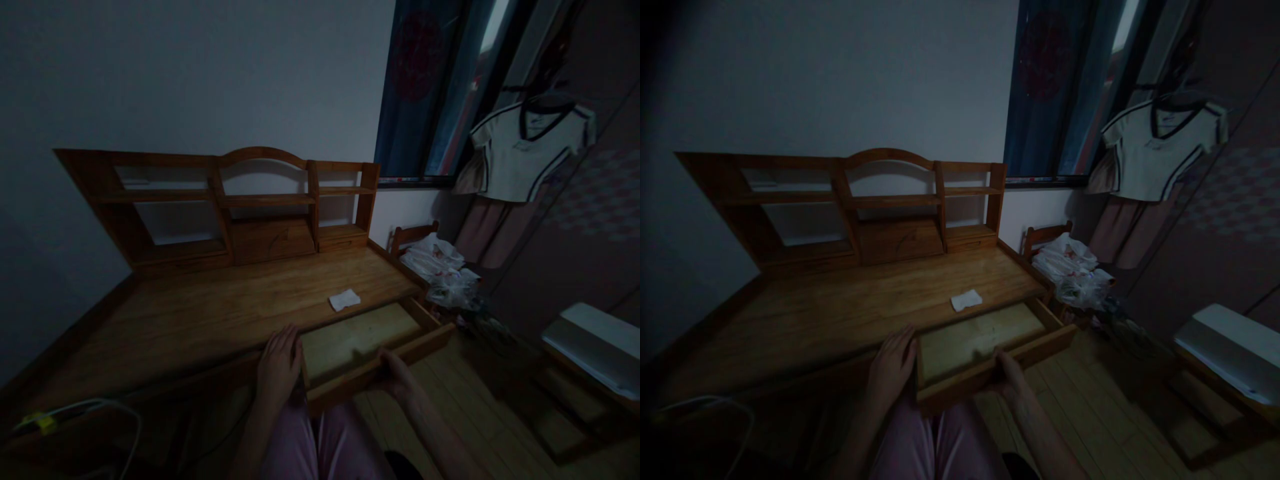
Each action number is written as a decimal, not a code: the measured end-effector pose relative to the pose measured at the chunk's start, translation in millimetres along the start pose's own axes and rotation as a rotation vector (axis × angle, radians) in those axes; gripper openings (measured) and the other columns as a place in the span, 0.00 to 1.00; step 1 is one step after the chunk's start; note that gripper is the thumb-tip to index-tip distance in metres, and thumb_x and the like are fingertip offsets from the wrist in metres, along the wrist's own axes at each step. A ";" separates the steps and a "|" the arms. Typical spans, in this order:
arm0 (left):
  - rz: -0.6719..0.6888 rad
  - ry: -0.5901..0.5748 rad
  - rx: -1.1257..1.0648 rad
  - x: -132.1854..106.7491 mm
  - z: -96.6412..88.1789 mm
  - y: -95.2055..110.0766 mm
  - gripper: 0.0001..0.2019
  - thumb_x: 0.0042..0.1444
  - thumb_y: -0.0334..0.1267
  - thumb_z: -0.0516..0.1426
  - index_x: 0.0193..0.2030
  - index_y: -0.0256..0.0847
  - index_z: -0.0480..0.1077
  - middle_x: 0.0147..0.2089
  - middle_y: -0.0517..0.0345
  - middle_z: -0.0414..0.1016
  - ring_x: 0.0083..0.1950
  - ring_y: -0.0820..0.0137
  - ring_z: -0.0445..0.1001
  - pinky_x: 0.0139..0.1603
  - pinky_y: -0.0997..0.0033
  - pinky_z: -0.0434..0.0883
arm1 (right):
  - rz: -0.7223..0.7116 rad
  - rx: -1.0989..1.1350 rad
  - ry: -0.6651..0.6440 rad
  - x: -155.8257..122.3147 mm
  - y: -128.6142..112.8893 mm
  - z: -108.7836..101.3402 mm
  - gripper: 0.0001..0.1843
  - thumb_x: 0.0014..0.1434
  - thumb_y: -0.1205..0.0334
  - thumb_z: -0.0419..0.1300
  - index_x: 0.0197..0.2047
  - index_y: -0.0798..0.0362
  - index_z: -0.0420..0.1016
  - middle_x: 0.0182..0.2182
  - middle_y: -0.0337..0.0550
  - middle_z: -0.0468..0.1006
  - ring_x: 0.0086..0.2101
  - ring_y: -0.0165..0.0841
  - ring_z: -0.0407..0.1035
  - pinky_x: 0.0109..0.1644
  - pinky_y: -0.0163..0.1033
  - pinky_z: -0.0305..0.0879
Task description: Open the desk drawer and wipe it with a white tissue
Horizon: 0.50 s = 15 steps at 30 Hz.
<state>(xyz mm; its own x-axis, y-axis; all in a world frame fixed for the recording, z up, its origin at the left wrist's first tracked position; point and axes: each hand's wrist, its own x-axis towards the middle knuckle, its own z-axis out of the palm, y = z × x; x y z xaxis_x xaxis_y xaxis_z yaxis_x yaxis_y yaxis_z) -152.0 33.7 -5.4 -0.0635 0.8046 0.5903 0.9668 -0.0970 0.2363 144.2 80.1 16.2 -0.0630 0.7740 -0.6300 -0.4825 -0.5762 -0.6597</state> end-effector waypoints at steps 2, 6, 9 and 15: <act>0.004 0.005 0.001 -0.4 1.8 -0.7 0.23 0.76 0.40 0.49 0.66 0.28 0.75 0.68 0.41 0.79 0.68 0.53 0.78 0.75 0.43 0.70 | 0.015 0.006 0.056 -7.5 9.1 -10.8 0.07 0.46 0.61 0.64 0.28 0.47 0.69 0.23 0.40 0.74 0.38 0.48 0.76 0.49 0.59 0.76; 0.013 0.022 0.005 -0.9 3.0 -0.8 0.23 0.75 0.40 0.49 0.65 0.27 0.76 0.68 0.39 0.79 0.68 0.52 0.78 0.75 0.42 0.70 | -0.002 -0.009 0.082 -25.1 23.7 -37.7 0.09 0.45 0.57 0.66 0.28 0.48 0.71 0.23 0.42 0.74 0.38 0.51 0.76 0.47 0.61 0.76; 0.003 0.025 0.012 -1.0 3.2 -0.4 0.23 0.75 0.40 0.49 0.65 0.28 0.76 0.68 0.39 0.79 0.67 0.53 0.78 0.74 0.43 0.70 | 0.038 -0.005 0.026 -41.7 29.6 -59.2 0.11 0.45 0.57 0.69 0.31 0.50 0.75 0.26 0.45 0.78 0.42 0.54 0.78 0.47 0.60 0.77; 0.003 0.058 0.026 -1.5 6.8 -0.7 0.22 0.74 0.38 0.48 0.65 0.32 0.76 0.67 0.41 0.80 0.66 0.54 0.79 0.74 0.45 0.70 | -0.026 -0.029 0.102 -80.6 46.2 -92.6 0.17 0.42 0.54 0.75 0.31 0.50 0.76 0.26 0.43 0.77 0.34 0.47 0.78 0.44 0.55 0.82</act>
<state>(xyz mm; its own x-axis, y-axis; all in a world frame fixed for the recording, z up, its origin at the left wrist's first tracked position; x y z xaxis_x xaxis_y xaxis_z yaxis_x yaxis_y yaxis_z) -150.9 36.6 -11.7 -0.0740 0.7690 0.6349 0.9732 -0.0834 0.2144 207.9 -33.2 -1.4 0.0394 0.7589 -0.6500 -0.4576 -0.5645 -0.6869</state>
